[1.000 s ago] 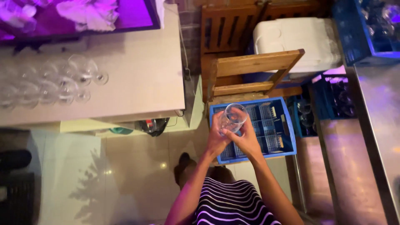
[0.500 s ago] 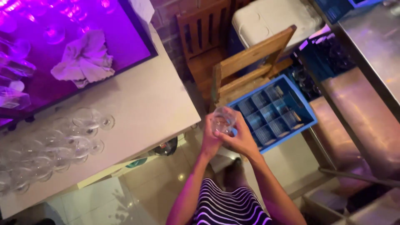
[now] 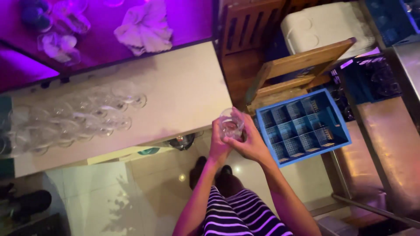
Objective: Polishing wine glasses with a cloth and arranging them neatly on a counter.
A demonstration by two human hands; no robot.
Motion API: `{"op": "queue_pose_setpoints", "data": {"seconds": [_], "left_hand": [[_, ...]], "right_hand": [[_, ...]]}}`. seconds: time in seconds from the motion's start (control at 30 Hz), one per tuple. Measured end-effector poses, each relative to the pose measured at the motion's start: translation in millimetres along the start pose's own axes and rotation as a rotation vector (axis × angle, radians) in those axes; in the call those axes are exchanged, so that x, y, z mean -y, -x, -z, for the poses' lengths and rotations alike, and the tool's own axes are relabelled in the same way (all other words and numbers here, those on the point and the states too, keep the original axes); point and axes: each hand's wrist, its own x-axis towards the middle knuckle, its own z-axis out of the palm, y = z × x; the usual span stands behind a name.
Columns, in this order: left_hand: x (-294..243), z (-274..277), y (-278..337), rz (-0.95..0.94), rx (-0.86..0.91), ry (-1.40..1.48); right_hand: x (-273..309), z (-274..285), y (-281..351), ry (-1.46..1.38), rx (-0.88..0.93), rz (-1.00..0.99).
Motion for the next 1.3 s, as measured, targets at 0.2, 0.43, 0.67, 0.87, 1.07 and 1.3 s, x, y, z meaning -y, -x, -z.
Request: {"op": "queue_pose_setpoints", "data": {"seconds": [0.2,0.43,0.67,0.87,1.07,1.3], "left_hand": [[-65,46,-12,0.138,-0.116,-0.214],[-111,127,-47,0.005,-0.085,-0.338],[-143,191,-80,0.109,-0.046,-0.408],[-141,207,-86,0.111,-0.049,-0.312],[-134,211,-82,0.132,-0.064,-0.293],[-131,214,-82,0.104,-0.066,-0.418]], "right_hand": [[57,-49,-33,-0.167,0.085,-0.132],[73,-109,-105,-0.112,-0.046,0.093],[109,-160,-160,-0.032,-0.186,0.049],[120,-171,-210,0.281,-0.329,0.179],[135,-174,-256,0.595,-0.327,0.322],[84,-171,-240,0.501,-0.361,0.338]]}}
